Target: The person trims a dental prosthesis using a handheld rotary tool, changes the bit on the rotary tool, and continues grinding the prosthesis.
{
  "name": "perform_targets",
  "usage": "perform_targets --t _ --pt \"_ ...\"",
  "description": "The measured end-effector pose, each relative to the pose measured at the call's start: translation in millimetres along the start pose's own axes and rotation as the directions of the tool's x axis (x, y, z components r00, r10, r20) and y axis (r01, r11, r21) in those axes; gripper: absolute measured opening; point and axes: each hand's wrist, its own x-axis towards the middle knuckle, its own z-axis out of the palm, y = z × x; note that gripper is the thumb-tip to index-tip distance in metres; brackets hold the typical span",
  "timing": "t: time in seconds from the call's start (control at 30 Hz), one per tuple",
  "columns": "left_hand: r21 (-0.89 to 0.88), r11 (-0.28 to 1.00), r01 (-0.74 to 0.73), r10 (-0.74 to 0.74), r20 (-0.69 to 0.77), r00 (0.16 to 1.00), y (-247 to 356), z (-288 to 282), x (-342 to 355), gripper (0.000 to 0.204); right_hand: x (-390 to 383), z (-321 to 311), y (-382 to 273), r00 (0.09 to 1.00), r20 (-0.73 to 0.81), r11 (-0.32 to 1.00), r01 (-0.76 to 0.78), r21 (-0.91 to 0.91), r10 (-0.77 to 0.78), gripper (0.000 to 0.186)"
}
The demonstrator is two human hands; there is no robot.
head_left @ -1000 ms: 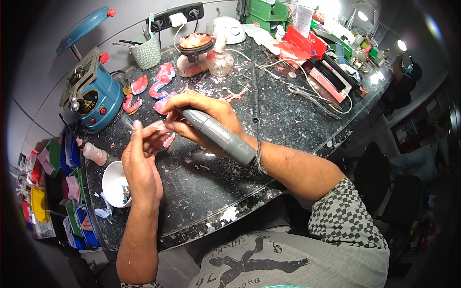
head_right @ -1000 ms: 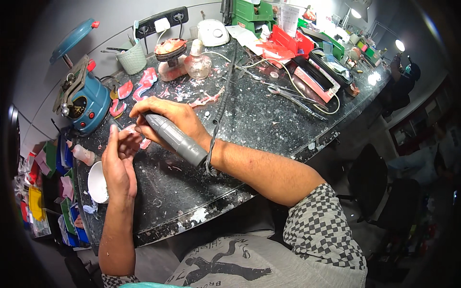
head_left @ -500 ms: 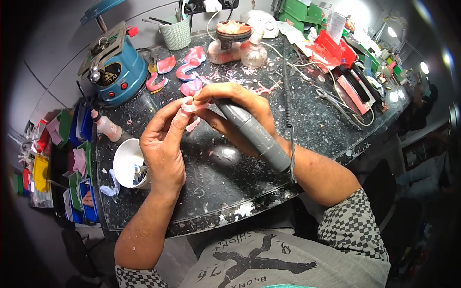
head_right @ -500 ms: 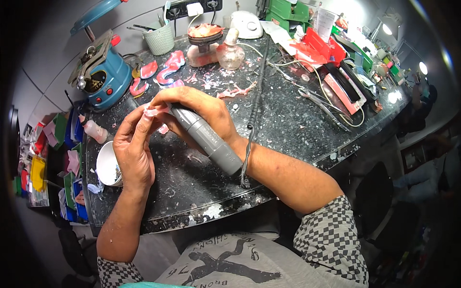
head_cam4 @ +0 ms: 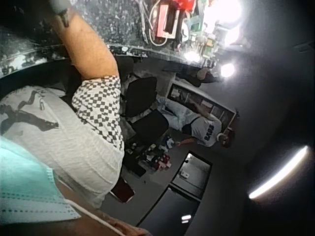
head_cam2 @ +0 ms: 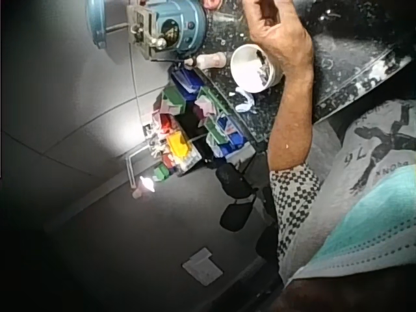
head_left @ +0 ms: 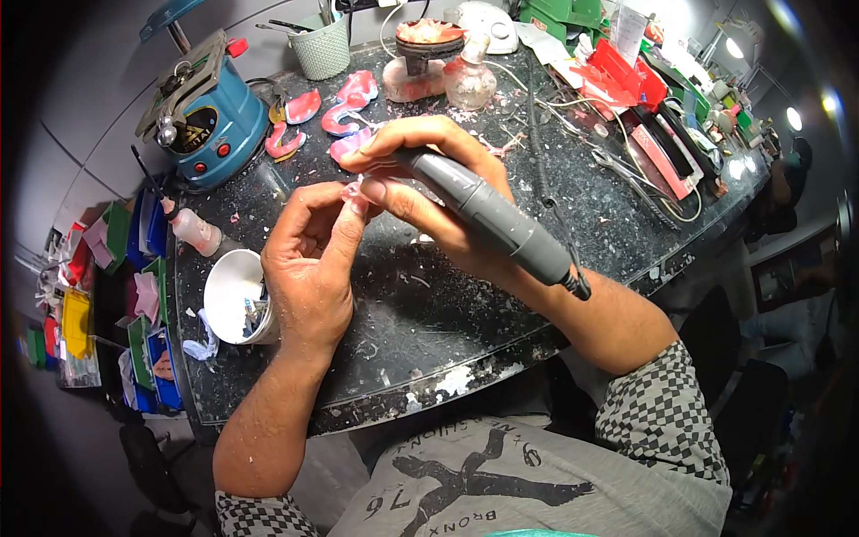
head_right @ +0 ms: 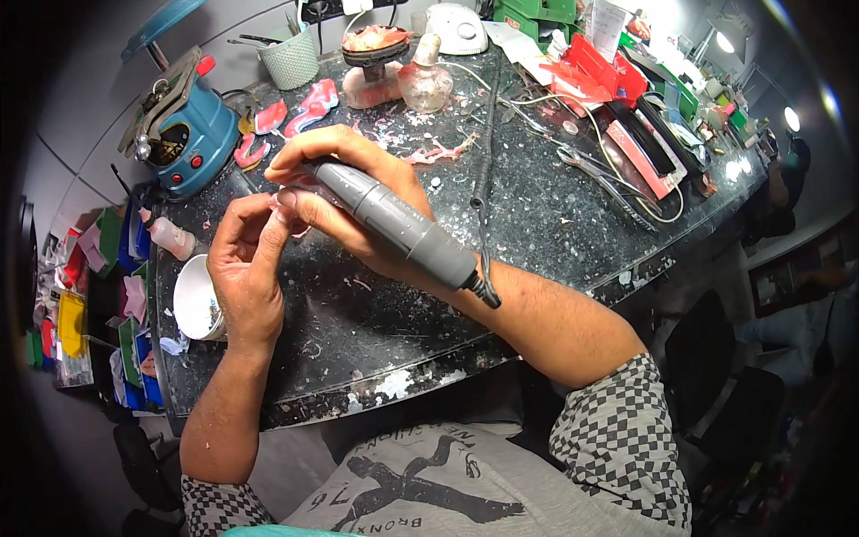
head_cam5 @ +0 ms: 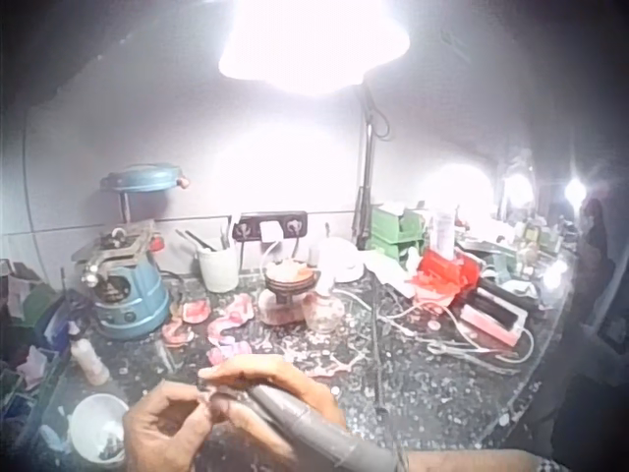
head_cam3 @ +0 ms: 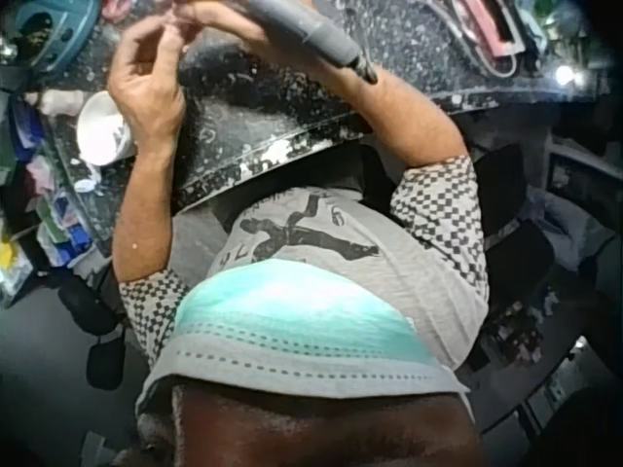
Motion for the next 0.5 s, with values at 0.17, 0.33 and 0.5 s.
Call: perform_targets --t 0.17,0.33,0.5 --pt "-0.124 0.989 0.074 -0.074 0.001 0.997 3.2 2.0 2.0 0.019 0.8 -1.4 -5.6 0.992 0.028 0.98 -0.126 0.151 0.123 0.025" --pt "-0.049 0.994 0.093 -0.095 -0.029 0.995 -0.2 0.3 2.9 0.02 -0.6 4.0 -1.9 0.985 -0.051 0.983 -0.161 0.083 0.165 0.02" --pt "0.055 0.996 0.07 -0.065 -0.087 0.994 0.8 -1.0 5.5 0.016 5.3 -11.5 12.3 0.951 -0.204 0.971 -0.213 0.11 0.232 0.024"
